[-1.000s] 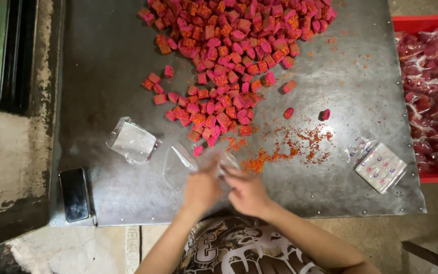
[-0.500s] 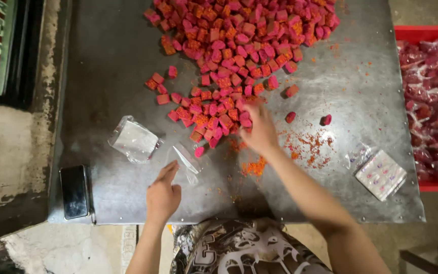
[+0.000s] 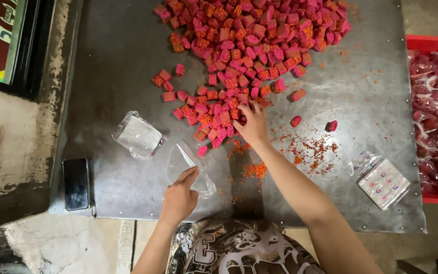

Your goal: The person packs pink food cubes into plastic bags by hand, occasionally gathering small pieces from the metal table to include in the bags. They fill and seal several bags before setting them aside on the surface.

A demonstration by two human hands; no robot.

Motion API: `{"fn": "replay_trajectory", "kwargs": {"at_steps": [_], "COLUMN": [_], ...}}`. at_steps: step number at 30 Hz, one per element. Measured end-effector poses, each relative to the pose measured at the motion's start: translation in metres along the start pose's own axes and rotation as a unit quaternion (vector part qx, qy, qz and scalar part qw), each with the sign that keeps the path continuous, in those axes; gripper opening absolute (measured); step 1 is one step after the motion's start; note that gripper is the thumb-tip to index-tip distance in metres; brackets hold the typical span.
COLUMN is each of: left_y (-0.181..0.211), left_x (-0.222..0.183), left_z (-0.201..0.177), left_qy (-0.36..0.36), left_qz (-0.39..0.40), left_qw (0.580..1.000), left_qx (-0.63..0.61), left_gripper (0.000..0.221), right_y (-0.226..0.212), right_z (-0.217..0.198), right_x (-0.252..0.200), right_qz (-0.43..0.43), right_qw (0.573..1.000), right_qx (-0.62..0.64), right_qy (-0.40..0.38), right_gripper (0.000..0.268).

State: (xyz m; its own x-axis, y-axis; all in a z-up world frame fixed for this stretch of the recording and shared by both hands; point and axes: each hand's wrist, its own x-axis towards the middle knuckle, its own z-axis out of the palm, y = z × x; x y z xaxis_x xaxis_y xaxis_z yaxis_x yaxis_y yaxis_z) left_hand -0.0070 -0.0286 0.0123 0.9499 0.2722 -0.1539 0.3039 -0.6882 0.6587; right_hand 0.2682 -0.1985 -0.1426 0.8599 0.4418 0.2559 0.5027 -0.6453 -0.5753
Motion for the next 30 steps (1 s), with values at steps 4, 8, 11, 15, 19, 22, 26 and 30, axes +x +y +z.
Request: {"fn": "replay_trajectory", "kwargs": {"at_steps": [4,8,11,15,19,22,26,30], "left_y": [0.008,0.019,0.017,0.008,0.004,0.009,0.035,0.059], "left_x": [0.009,0.015,0.017,0.01,0.005,0.014,0.037,0.039], "left_z": [0.004,0.01,0.006,-0.002,-0.01,-0.003,0.014,0.027], "left_qy": [-0.01,-0.011,0.005,-0.02,0.035,0.111,0.077,-0.061], "left_qz": [0.037,0.059,0.073,-0.009,0.01,0.017,0.009,0.095], "left_qw": [0.999,0.998,0.997,1.0,0.999,0.994,0.997,0.988], "left_qx": [-0.006,-0.006,-0.009,-0.007,-0.011,0.004,-0.016,-0.108], "left_gripper": [0.056,0.057,0.057,0.058,0.061,0.063,0.059,0.075], "right_y": [-0.004,0.012,0.025,0.027,0.002,-0.033,-0.069,-0.071], "right_z": [0.002,0.008,0.006,-0.026,-0.096,-0.131,-0.134,-0.119], "right_x": [0.009,0.009,0.01,0.009,-0.014,-0.054,-0.098,-0.12], "right_qz": [0.01,-0.032,0.017,0.222,0.243,0.217,0.314,0.34], "right_qw": [0.999,0.999,0.997,0.904,0.684,0.492,0.433,0.45], "right_qx": [-0.017,-0.022,0.068,0.363,0.68,0.819,0.801,0.789], "right_qy": [-0.035,-0.004,0.012,-0.044,-0.102,-0.2,-0.269,-0.245], "right_gripper": [0.058,0.049,0.047,0.045,0.045,0.035,0.045,0.032]}}
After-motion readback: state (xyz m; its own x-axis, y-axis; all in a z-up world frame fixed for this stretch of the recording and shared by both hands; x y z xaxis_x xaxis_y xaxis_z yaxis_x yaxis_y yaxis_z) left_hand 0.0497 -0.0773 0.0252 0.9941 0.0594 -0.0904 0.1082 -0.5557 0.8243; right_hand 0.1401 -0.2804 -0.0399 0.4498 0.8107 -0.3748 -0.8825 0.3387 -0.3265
